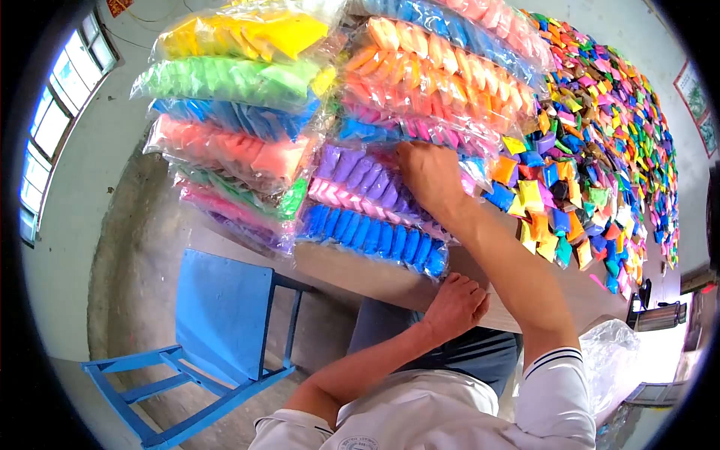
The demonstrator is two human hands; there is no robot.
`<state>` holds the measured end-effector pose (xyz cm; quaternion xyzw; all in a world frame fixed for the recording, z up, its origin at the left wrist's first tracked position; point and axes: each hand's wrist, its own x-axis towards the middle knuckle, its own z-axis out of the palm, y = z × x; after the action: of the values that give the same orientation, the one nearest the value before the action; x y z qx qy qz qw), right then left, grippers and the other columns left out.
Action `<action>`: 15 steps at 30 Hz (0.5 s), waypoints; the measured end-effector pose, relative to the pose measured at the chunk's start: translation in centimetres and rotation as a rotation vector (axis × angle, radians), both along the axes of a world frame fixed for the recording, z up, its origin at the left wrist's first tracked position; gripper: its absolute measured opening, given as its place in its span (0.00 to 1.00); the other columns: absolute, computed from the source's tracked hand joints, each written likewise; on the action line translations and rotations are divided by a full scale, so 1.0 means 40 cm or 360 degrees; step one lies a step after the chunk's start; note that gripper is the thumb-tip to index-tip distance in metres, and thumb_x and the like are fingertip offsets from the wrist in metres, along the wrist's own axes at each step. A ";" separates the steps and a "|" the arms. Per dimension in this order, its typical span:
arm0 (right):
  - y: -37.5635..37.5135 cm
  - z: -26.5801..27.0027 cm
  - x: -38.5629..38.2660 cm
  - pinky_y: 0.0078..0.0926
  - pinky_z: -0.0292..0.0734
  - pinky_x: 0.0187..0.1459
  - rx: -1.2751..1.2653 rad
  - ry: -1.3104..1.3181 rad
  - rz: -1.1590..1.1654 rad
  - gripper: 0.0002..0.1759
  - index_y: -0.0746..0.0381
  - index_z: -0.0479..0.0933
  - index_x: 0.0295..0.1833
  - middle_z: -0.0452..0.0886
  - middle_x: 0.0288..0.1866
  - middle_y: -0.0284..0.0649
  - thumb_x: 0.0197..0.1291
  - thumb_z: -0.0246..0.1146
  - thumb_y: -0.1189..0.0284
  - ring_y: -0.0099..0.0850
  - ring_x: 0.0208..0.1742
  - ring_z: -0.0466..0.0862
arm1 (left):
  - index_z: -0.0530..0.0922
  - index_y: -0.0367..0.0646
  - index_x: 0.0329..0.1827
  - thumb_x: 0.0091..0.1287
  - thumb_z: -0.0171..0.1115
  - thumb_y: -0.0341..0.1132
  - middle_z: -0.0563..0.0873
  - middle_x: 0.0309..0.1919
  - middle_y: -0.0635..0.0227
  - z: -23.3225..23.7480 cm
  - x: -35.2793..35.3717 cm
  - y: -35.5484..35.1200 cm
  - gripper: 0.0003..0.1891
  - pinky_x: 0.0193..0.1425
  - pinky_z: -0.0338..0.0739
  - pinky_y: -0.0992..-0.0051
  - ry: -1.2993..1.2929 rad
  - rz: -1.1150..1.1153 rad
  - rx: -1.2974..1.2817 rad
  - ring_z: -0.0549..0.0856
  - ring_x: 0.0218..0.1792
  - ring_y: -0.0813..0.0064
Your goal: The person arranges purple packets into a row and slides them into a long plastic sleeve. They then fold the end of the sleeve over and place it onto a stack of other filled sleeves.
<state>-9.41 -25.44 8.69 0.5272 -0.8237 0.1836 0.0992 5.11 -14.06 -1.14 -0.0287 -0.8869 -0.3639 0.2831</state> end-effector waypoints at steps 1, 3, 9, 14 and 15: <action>0.015 0.006 0.007 0.47 0.79 0.37 -0.0226 0.0156 0.0116 0.17 0.61 0.83 0.40 0.84 0.33 0.52 0.60 0.66 0.57 0.48 0.37 0.86 | 0.78 0.42 0.29 0.60 0.65 0.31 0.80 0.27 0.62 -0.001 0.001 0.001 0.05 0.46 0.72 0.61 -0.0006 -0.0015 0.0011 0.81 0.34 0.60; 0.052 0.028 0.025 0.47 0.79 0.37 -0.0454 0.0309 0.0223 0.17 0.62 0.81 0.41 0.85 0.36 0.50 0.59 0.67 0.58 0.48 0.37 0.85 | 0.78 0.42 0.29 0.60 0.66 0.30 0.81 0.28 0.62 -0.008 0.001 0.004 0.05 0.47 0.72 0.61 -0.0018 -0.0035 0.0021 0.81 0.34 0.60; 0.102 -0.001 0.069 0.43 0.76 0.57 -0.0230 0.0288 0.0536 0.27 0.64 0.77 0.60 0.80 0.57 0.52 0.56 0.69 0.64 0.47 0.54 0.81 | 0.77 0.43 0.26 0.61 0.66 0.29 0.78 0.26 0.64 -0.007 -0.008 0.005 0.07 0.45 0.71 0.62 0.0308 0.0027 0.0067 0.80 0.33 0.63; 0.069 -0.019 -0.005 0.41 0.74 0.59 -0.0162 0.0064 0.0765 0.24 0.64 0.78 0.57 0.80 0.53 0.49 0.55 0.64 0.67 0.45 0.55 0.79 | 0.77 0.43 0.26 0.60 0.66 0.30 0.80 0.27 0.63 -0.007 -0.001 0.006 0.07 0.46 0.72 0.63 0.0140 0.0008 -0.0020 0.81 0.35 0.63; 0.064 -0.019 -0.006 0.41 0.74 0.59 -0.0173 0.0069 0.0753 0.24 0.64 0.78 0.57 0.80 0.53 0.49 0.55 0.64 0.67 0.45 0.55 0.79 | 0.77 0.43 0.26 0.60 0.66 0.30 0.80 0.27 0.63 -0.006 0.001 0.008 0.07 0.46 0.72 0.63 0.0142 -0.0004 -0.0033 0.81 0.35 0.63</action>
<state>-9.66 -22.90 7.93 0.7033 -0.6637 0.2345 0.0995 5.16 -13.73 -1.39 -0.0489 -0.8771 -0.3534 0.3216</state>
